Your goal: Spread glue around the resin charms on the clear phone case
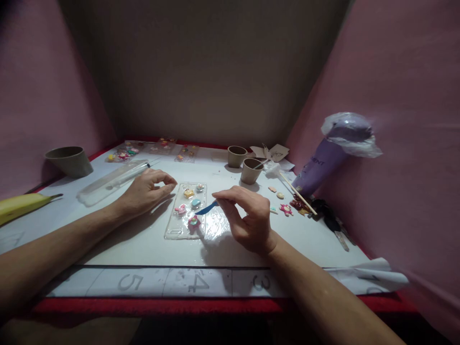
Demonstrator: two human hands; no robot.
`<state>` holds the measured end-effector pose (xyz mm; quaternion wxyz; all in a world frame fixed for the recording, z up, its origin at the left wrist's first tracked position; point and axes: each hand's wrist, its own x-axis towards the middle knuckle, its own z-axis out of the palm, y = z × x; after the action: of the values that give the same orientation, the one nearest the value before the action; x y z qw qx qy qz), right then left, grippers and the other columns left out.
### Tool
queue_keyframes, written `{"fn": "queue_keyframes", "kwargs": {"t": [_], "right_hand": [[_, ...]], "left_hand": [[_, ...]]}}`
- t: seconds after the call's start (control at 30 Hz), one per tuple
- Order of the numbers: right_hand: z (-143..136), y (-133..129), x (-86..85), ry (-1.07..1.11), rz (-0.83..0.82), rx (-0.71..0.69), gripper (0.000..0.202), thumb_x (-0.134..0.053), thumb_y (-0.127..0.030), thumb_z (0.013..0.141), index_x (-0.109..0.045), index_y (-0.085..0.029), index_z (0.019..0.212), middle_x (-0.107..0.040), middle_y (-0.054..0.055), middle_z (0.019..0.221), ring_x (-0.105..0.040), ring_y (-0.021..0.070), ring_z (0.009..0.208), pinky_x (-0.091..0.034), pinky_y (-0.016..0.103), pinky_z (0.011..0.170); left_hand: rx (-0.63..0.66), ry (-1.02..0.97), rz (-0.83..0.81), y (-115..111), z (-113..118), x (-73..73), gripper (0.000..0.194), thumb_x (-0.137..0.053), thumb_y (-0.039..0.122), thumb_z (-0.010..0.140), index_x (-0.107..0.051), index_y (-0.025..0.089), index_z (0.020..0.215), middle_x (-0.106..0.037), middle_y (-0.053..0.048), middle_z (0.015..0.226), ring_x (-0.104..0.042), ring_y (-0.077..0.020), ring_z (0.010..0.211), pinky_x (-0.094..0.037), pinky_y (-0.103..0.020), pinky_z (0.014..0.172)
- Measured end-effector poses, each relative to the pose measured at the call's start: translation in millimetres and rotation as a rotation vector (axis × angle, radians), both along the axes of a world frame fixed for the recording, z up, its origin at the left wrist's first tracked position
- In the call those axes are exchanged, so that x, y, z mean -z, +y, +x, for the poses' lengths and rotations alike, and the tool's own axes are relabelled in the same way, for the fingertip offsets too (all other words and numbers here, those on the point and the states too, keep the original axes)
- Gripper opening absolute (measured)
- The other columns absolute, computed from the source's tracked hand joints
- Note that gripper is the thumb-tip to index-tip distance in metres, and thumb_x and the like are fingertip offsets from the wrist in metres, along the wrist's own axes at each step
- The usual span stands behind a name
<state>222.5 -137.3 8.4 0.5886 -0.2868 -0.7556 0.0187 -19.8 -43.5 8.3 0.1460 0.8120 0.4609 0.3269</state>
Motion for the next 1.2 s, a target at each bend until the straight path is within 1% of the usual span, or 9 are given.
{"fn": "queue_keyframes", "kwargs": {"t": [0.3, 0.43, 0.6, 0.77, 0.97, 1.2], "right_hand": [[-0.8, 0.6, 0.0, -0.009, 0.008, 0.023, 0.026, -0.061, -0.001, 0.081, -0.07, -0.019, 0.099, -0.067, 0.002, 0.075, -0.061, 0.0134, 0.064, -0.048, 0.029, 0.058], [-0.7, -0.6, 0.5, 0.033, 0.012, 0.0, 0.028, -0.061, -0.002, 0.081, -0.07, -0.02, 0.1, -0.067, 0.003, 0.075, -0.061, 0.0145, 0.065, -0.048, 0.03, 0.058], [-0.9, -2.5, 0.1, 0.097, 0.04, -0.031, 0.03, -0.061, -0.003, 0.081, -0.071, -0.022, 0.101, -0.066, 0.002, 0.072, -0.058, 0.0137, 0.06, -0.045, 0.03, 0.054], [-0.6, -2.7, 0.2, 0.07, 0.015, -0.073, 0.03, -0.061, -0.003, 0.08, -0.071, -0.02, 0.102, -0.063, 0.002, 0.067, -0.056, 0.0132, 0.058, -0.043, 0.029, 0.052], [-1.2, -2.7, 0.2, 0.071, 0.047, -0.073, 0.031, -0.061, -0.003, 0.08, -0.071, -0.02, 0.103, -0.065, 0.002, 0.068, -0.056, 0.0135, 0.057, -0.042, 0.029, 0.051], [-2.3, -4.1, -1.3, 0.052, 0.042, -0.077, 0.033, -0.061, -0.001, 0.079, -0.07, -0.021, 0.103, -0.066, 0.002, 0.069, -0.057, 0.0135, 0.058, -0.043, 0.029, 0.051]], "left_hand": [[0.0, -0.003, -0.006, -0.5, 0.6, -0.5, 0.021, -0.051, 0.034, 0.077, -0.067, 0.02, 0.078, -0.068, -0.007, 0.089, -0.051, -0.0259, 0.097, -0.046, -0.038, 0.076], [0.0, -0.004, 0.002, 0.2, 0.8, 0.1, 0.021, -0.051, 0.035, 0.077, -0.067, 0.02, 0.077, -0.069, -0.007, 0.089, -0.052, -0.026, 0.097, -0.047, -0.038, 0.076], [-0.004, 0.0, -0.002, 0.4, 0.8, 0.2, 0.02, -0.051, 0.033, 0.077, -0.067, 0.021, 0.077, -0.068, -0.007, 0.088, -0.052, -0.0258, 0.098, -0.047, -0.038, 0.076], [-0.001, -0.004, 0.0, 0.0, 0.3, -0.5, 0.019, -0.052, 0.033, 0.077, -0.067, 0.021, 0.078, -0.068, -0.006, 0.089, -0.052, -0.0251, 0.097, -0.047, -0.038, 0.077], [-0.002, 0.0, 0.001, -0.3, -0.5, 0.1, 0.017, -0.052, 0.032, 0.078, -0.067, 0.021, 0.078, -0.069, -0.006, 0.091, -0.052, -0.0256, 0.099, -0.047, -0.037, 0.077], [0.002, 0.001, 0.009, 0.3, -0.2, -0.1, 0.019, -0.052, 0.032, 0.078, -0.066, 0.02, 0.078, -0.069, -0.006, 0.091, -0.052, -0.0252, 0.097, -0.047, -0.037, 0.077]]}}
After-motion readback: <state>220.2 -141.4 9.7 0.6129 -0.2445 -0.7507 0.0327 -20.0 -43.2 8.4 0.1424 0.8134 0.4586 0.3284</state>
